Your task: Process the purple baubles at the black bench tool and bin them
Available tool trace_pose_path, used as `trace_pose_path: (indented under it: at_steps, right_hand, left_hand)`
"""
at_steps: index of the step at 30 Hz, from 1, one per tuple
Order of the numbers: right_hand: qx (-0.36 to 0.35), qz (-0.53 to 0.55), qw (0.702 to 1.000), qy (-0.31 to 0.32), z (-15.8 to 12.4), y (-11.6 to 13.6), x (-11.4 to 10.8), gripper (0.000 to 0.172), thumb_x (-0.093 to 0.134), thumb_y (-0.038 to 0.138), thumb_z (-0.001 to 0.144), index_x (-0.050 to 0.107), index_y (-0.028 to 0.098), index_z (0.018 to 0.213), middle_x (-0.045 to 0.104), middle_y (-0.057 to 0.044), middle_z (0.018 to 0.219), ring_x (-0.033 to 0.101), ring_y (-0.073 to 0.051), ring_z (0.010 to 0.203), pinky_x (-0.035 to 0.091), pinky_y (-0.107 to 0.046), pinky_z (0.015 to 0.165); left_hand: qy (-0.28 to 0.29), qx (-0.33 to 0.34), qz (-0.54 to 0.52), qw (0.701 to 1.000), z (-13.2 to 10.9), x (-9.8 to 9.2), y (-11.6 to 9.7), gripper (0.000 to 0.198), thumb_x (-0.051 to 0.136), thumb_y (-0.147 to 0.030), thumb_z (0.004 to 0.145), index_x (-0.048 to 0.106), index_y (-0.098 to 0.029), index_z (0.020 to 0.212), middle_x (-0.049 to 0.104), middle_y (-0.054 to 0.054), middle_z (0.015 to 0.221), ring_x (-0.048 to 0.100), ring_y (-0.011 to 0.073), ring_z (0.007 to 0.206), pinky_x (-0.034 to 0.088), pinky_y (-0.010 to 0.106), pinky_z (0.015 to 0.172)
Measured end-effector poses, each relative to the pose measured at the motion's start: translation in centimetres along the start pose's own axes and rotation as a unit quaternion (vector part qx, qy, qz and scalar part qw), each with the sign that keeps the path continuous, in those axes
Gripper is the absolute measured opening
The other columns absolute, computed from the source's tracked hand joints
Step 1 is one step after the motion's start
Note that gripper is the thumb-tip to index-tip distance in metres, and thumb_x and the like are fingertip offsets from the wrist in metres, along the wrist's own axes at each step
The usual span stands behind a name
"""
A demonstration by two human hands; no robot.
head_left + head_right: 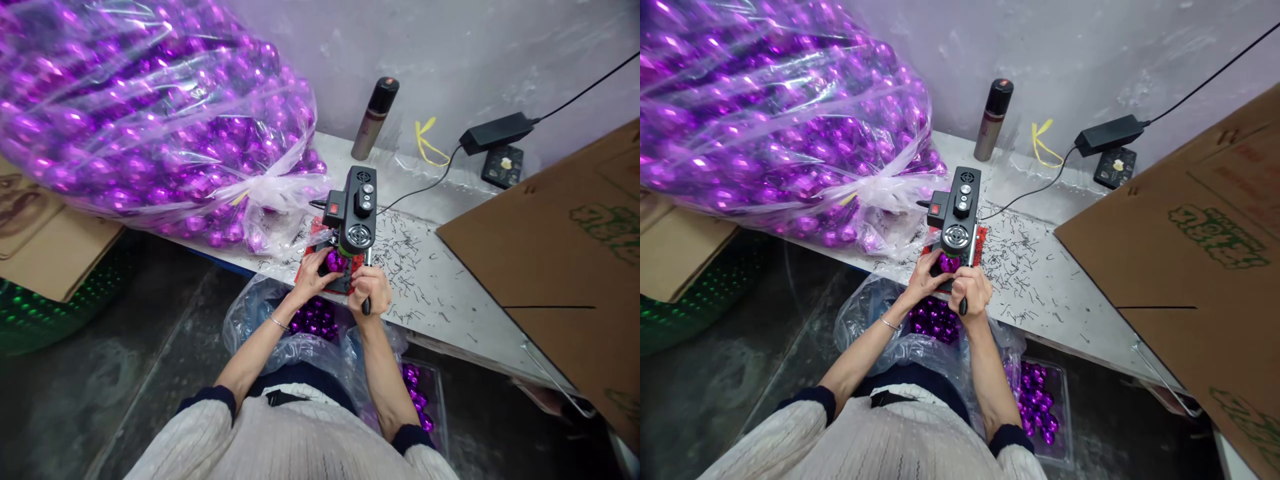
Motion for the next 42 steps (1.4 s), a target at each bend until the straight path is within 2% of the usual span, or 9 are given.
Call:
trace_pose_path:
  at_steps: [14,18,24,29,34,37,39,41,42]
  right_hand:
    - [0.018,0.012,0.998,-0.065,-1.7,-1.1,0.5,0.029,0.039,0.031,0.102,0.047,0.024,0.075,0.057,0.002,0.067,0.055,-0.013,0.057,0.047,-0.033,0.064]
    - [-0.007,0.005,0.999,-0.048,-2.0,-1.0,0.8,0.030,0.039,0.029,0.101,0.046,0.024,0.073,0.056,0.003,0.067,0.055,-0.013,0.057,0.046,-0.031,0.063]
    - [0.047,0.025,0.998,-0.040,1.2,-0.1,-0.2,0.032,0.042,0.022,0.099,0.048,0.023,0.067,0.056,0.001,0.064,0.055,-0.013,0.056,0.043,-0.030,0.057]
    - [0.121,0.038,0.992,-0.010,4.9,0.8,-0.9,0.033,0.046,0.022,0.098,0.049,0.023,0.065,0.056,0.002,0.062,0.057,-0.014,0.060,0.044,-0.031,0.060]
    - [0.095,0.028,0.995,-0.005,4.4,1.1,-0.9,0.032,0.045,0.020,0.098,0.049,0.023,0.066,0.058,0.001,0.064,0.058,-0.014,0.060,0.044,-0.030,0.059]
    - [0.077,0.028,0.997,-0.005,3.7,1.1,-0.9,0.030,0.045,0.017,0.097,0.050,0.023,0.068,0.059,0.000,0.065,0.058,-0.014,0.060,0.044,-0.030,0.059]
    - [0.072,0.033,0.997,-0.005,3.5,1.1,-0.9,0.028,0.046,0.015,0.096,0.051,0.022,0.069,0.060,0.001,0.065,0.059,-0.014,0.060,0.044,-0.030,0.059]
    - [0.070,0.037,0.997,-0.005,3.4,1.1,-0.9,0.026,0.046,0.014,0.095,0.051,0.022,0.070,0.060,0.001,0.066,0.059,-0.014,0.061,0.044,-0.030,0.060]
    - [0.070,0.039,0.997,-0.005,3.3,1.1,-0.9,0.026,0.047,0.013,0.094,0.051,0.022,0.071,0.060,0.001,0.066,0.059,-0.014,0.061,0.044,-0.030,0.060]
  left_hand:
    - [0.006,0.010,0.022,1.000,0.1,0.2,-0.1,0.063,0.078,-0.053,0.081,0.062,-0.022,0.133,0.068,0.015,0.133,0.063,0.0321,0.125,0.043,0.050,0.111]
    - [0.003,0.022,0.027,0.999,0.2,0.2,-0.2,0.064,0.079,-0.051,0.081,0.061,-0.020,0.134,0.068,0.015,0.132,0.063,0.0323,0.124,0.043,0.051,0.110]
    - [-0.002,0.044,0.037,0.998,0.3,0.5,0.0,0.066,0.079,-0.050,0.081,0.059,-0.018,0.135,0.068,0.017,0.132,0.063,0.0329,0.125,0.045,0.052,0.111]
    - [-0.027,0.089,0.068,0.993,-3.8,0.0,-0.3,0.068,0.072,-0.046,0.089,0.046,-0.021,0.146,0.061,0.017,0.139,0.056,0.0320,0.135,0.043,0.055,0.115]
    - [0.063,0.161,0.167,0.971,-9.1,-0.9,-1.4,0.093,0.074,-0.065,0.079,0.040,-0.021,0.152,0.051,0.023,0.148,0.050,0.0378,0.140,0.037,0.062,0.117]
    - [0.026,0.150,0.169,0.974,-6.3,-4.2,-1.6,0.086,0.067,-0.067,0.083,0.045,-0.017,0.149,0.048,0.024,0.151,0.047,0.0386,0.141,0.036,0.059,0.118]
    - [-0.058,0.075,0.185,0.978,-1.7,-7.9,-0.7,0.050,0.054,-0.046,0.097,0.058,-0.016,0.137,0.055,0.022,0.146,0.049,0.0350,0.140,0.032,0.056,0.121]
    - [-0.142,-0.030,0.219,0.965,3.5,-11.7,0.9,0.039,0.050,-0.030,0.097,0.064,-0.009,0.127,0.058,0.025,0.140,0.047,0.0373,0.141,0.026,0.056,0.122]
    - [-0.136,-0.079,0.234,0.959,5.9,-12.8,1.8,0.036,0.052,-0.025,0.094,0.066,-0.007,0.122,0.061,0.026,0.135,0.048,0.0391,0.139,0.027,0.057,0.121]
Point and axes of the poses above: each hand's wrist, its own z-axis towards the middle knuckle, its own x-axis out of the palm, y = z × x, the point moved 7 cm from there along z, towards the middle knuckle
